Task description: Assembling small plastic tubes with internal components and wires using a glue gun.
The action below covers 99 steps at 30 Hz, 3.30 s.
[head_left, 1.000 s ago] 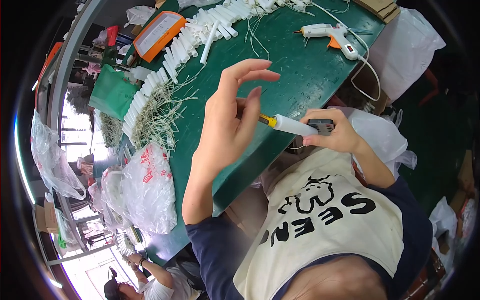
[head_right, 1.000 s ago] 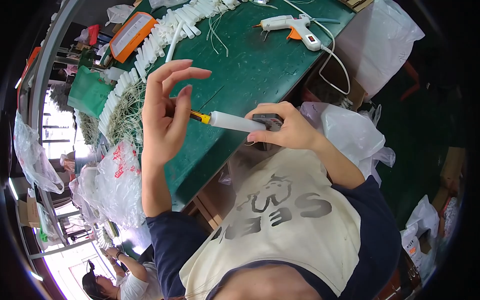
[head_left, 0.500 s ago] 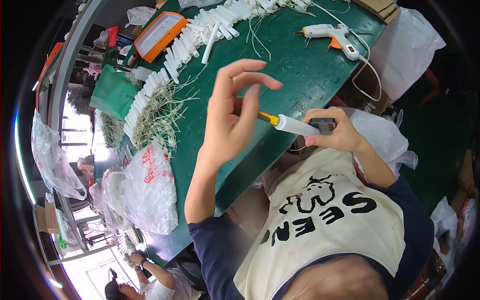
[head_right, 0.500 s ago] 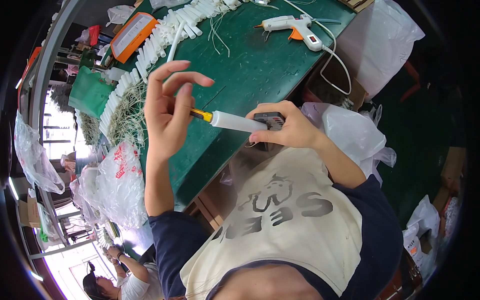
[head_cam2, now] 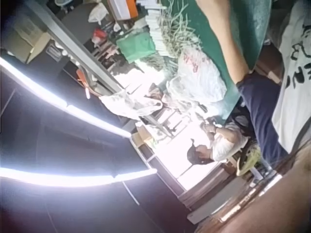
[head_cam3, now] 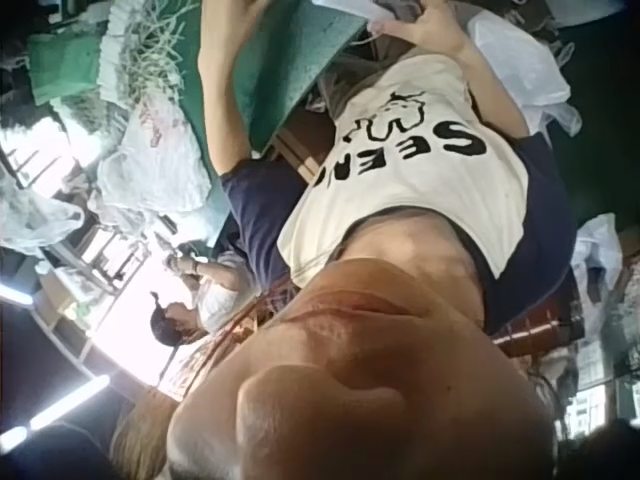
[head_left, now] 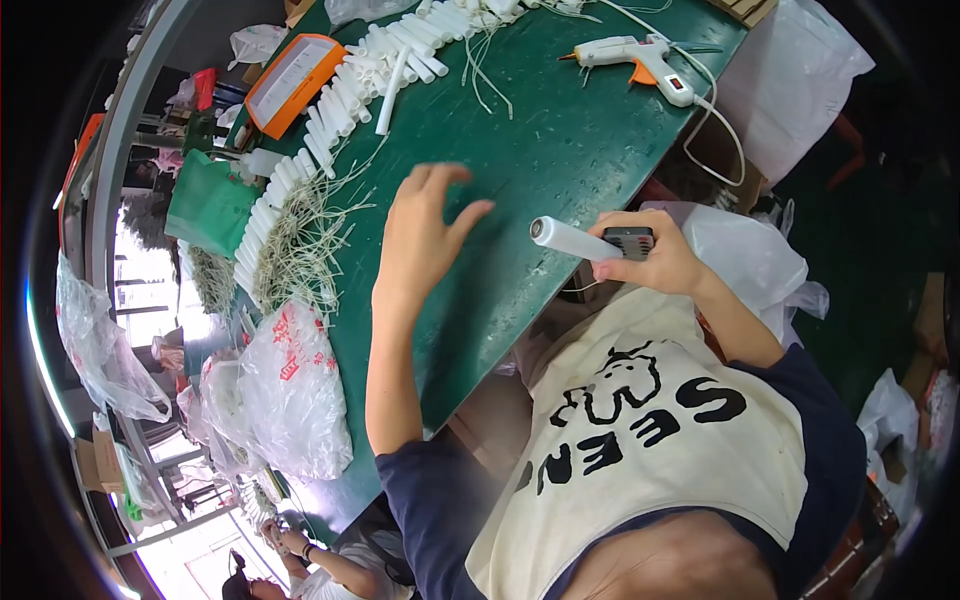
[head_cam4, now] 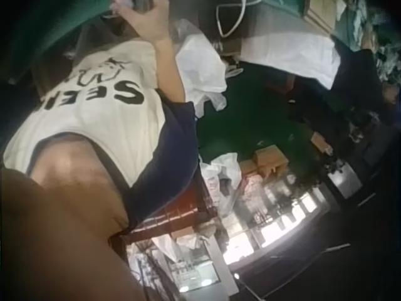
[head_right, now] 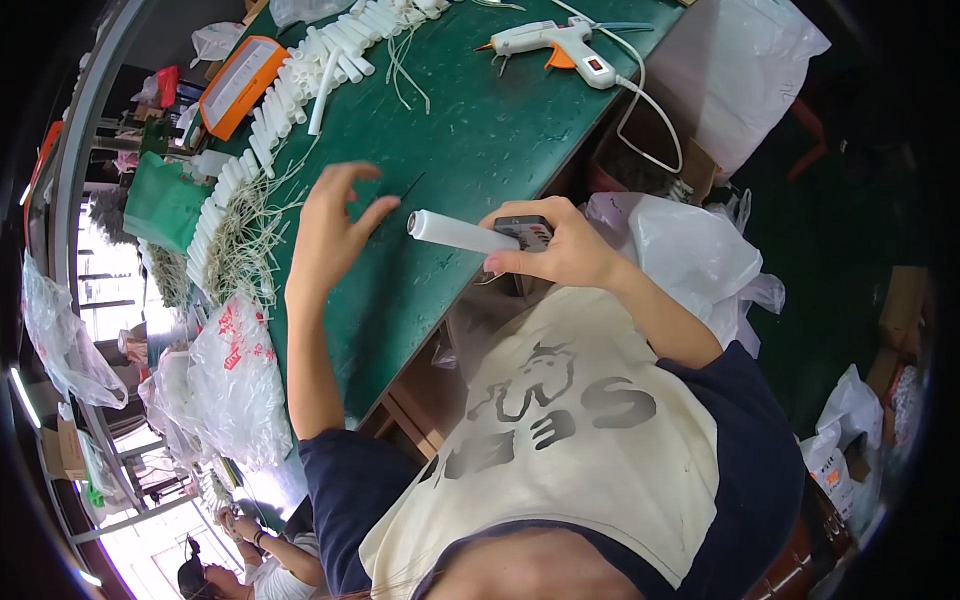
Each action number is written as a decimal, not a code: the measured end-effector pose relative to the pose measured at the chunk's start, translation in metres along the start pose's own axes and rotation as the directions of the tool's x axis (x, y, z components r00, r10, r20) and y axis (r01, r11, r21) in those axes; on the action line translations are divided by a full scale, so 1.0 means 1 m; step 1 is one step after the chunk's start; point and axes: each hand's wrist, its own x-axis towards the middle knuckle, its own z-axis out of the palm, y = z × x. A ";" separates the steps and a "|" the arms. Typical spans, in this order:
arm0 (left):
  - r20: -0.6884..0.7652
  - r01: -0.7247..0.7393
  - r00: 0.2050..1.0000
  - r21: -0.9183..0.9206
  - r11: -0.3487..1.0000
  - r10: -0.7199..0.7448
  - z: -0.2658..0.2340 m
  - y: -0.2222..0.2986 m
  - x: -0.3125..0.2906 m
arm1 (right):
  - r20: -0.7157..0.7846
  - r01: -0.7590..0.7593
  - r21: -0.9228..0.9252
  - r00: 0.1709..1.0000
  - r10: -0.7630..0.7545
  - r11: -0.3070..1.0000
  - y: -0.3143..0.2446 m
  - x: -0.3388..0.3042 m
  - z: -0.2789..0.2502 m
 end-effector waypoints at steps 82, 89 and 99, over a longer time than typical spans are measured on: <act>0.599 0.624 0.754 -0.782 -0.008 0.269 0.004 0.042 -0.028 | -0.014 -0.113 -0.052 0.994 0.112 0.992 -0.023 -0.004 -0.026; 0.571 0.596 0.785 -0.802 -0.044 0.240 0.004 0.036 -0.034 | 0.125 0.103 -0.397 0.990 -0.057 0.912 -0.021 0.008 -0.003; 0.356 0.413 0.911 -0.787 0.459 -0.209 0.017 -0.002 -0.030 | -0.180 0.036 -0.541 0.971 -0.158 0.840 -0.015 -0.006 -0.003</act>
